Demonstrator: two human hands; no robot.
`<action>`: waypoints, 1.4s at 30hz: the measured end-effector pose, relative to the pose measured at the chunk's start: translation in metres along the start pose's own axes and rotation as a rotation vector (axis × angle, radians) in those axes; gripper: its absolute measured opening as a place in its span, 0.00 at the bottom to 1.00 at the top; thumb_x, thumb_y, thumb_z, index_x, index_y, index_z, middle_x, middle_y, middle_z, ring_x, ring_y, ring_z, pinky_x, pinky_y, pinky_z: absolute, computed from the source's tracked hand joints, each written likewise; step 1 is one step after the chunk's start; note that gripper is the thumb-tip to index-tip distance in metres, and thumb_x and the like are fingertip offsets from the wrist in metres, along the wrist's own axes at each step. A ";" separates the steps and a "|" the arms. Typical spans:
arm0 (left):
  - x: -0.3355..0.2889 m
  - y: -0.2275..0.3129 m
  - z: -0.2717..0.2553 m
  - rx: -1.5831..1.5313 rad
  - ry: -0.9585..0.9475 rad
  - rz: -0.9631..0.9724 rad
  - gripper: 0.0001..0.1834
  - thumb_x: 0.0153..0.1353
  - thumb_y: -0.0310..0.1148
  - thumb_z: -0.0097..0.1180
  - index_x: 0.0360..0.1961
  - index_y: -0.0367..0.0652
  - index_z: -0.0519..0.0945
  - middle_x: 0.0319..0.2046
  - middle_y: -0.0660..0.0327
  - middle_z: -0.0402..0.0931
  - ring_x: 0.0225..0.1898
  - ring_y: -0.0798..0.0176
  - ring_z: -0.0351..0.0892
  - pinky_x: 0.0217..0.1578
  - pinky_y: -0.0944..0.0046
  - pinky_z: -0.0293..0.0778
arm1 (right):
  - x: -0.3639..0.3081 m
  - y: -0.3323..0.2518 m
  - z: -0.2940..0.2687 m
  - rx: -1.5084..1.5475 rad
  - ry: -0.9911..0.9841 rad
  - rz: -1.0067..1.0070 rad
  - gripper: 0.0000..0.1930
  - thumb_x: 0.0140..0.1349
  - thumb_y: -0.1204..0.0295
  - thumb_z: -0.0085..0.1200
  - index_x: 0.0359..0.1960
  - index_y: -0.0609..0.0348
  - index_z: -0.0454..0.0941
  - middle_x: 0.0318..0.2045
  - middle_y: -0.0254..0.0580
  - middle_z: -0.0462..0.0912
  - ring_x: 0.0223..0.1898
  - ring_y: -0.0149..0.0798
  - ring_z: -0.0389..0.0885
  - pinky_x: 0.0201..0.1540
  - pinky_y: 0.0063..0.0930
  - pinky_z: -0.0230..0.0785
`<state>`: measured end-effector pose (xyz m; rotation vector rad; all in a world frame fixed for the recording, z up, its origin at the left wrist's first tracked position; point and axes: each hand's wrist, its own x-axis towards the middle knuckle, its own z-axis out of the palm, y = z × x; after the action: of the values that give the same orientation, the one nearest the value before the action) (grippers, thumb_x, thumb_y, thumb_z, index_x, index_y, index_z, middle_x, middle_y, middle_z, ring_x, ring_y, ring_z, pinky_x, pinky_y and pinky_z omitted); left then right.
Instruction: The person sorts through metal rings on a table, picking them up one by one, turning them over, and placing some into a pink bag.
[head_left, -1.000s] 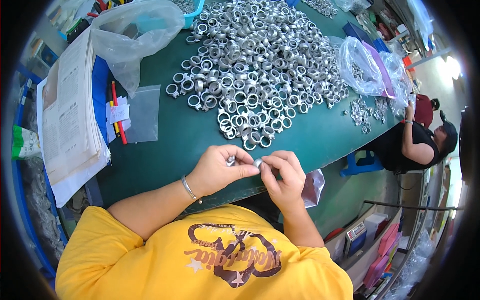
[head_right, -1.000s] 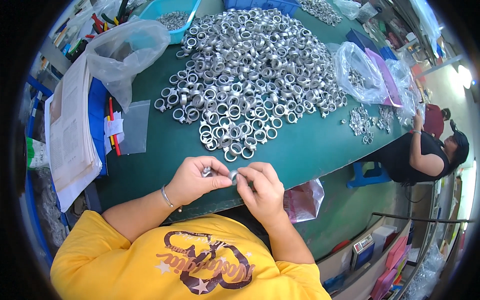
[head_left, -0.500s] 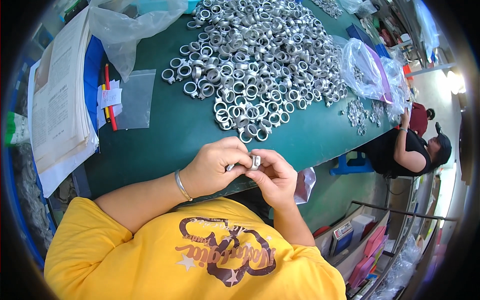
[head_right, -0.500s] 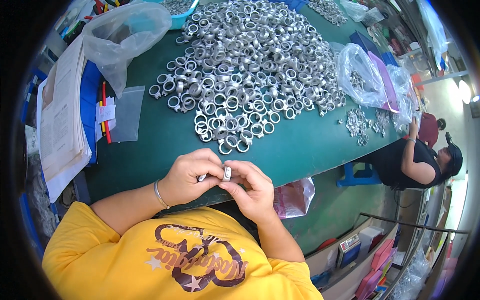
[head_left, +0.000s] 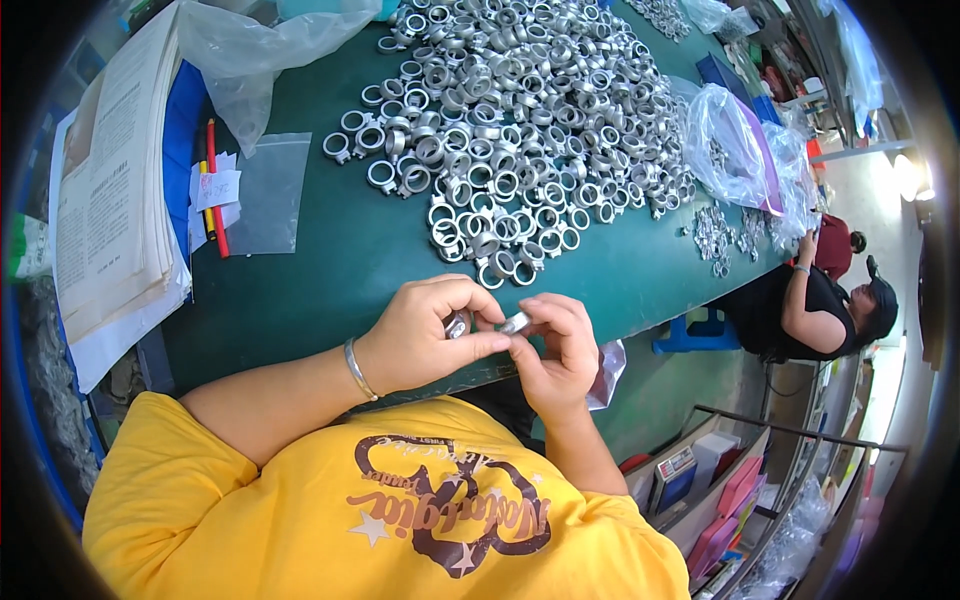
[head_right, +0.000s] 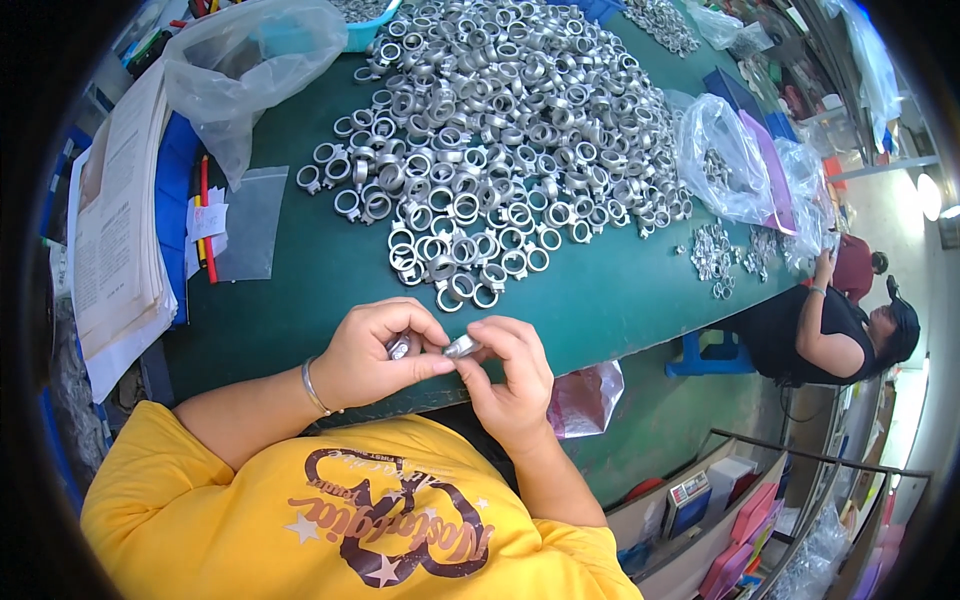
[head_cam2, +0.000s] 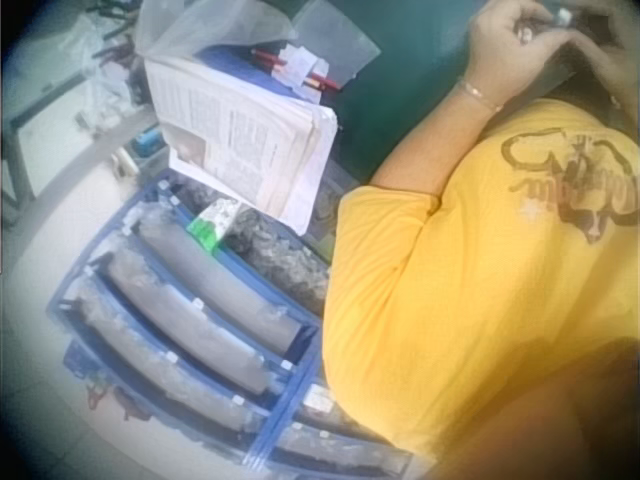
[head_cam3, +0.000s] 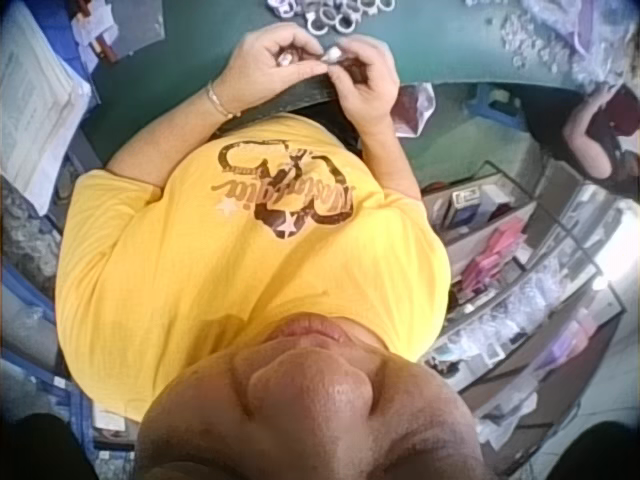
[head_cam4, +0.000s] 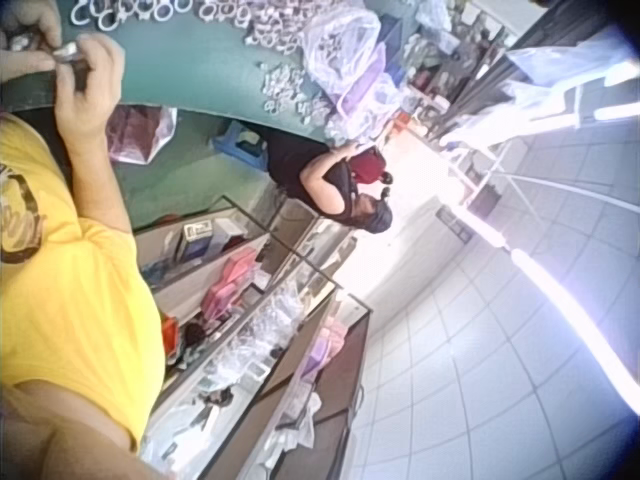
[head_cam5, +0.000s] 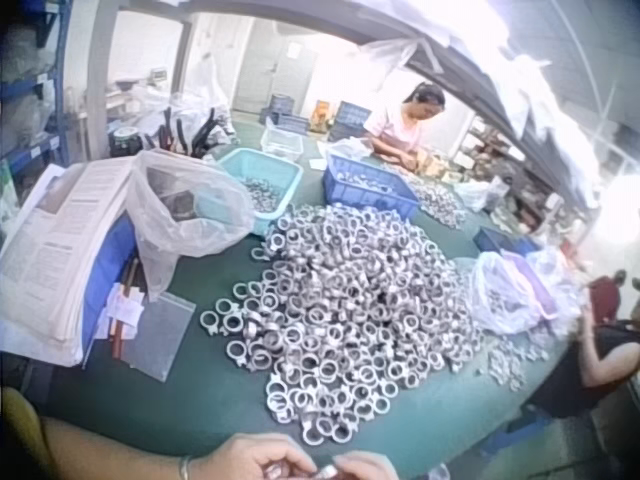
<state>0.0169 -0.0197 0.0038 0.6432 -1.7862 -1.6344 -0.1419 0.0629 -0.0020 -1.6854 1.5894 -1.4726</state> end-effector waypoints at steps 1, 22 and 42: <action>0.000 -0.002 0.001 -0.002 0.035 0.007 0.06 0.48 0.23 0.61 0.29 0.38 0.78 0.26 0.64 0.74 0.24 0.75 0.71 0.23 0.76 0.65 | -0.001 0.001 0.001 0.048 0.025 0.003 0.17 0.45 0.86 0.60 0.38 0.67 0.73 0.38 0.46 0.73 0.31 0.31 0.76 0.33 0.20 0.73; 0.004 -0.008 0.001 -0.656 0.055 -0.453 0.13 0.61 0.26 0.46 0.45 0.32 0.74 0.35 0.52 0.77 0.32 0.64 0.79 0.33 0.70 0.78 | 0.000 -0.009 0.005 -0.046 0.028 -0.304 0.10 0.44 0.88 0.56 0.28 0.64 0.73 0.36 0.49 0.77 0.35 0.46 0.78 0.37 0.29 0.72; 0.002 -0.007 -0.001 -0.521 -0.002 -0.438 0.07 0.58 0.27 0.52 0.36 0.36 0.76 0.22 0.62 0.74 0.18 0.76 0.69 0.16 0.79 0.64 | 0.008 0.007 0.005 0.417 0.015 0.168 0.07 0.54 0.84 0.52 0.36 0.68 0.75 0.41 0.46 0.73 0.38 0.33 0.76 0.39 0.20 0.70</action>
<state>0.0154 -0.0226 -0.0033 0.8137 -1.1808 -2.2765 -0.1423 0.0523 -0.0063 -1.2779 1.2814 -1.5972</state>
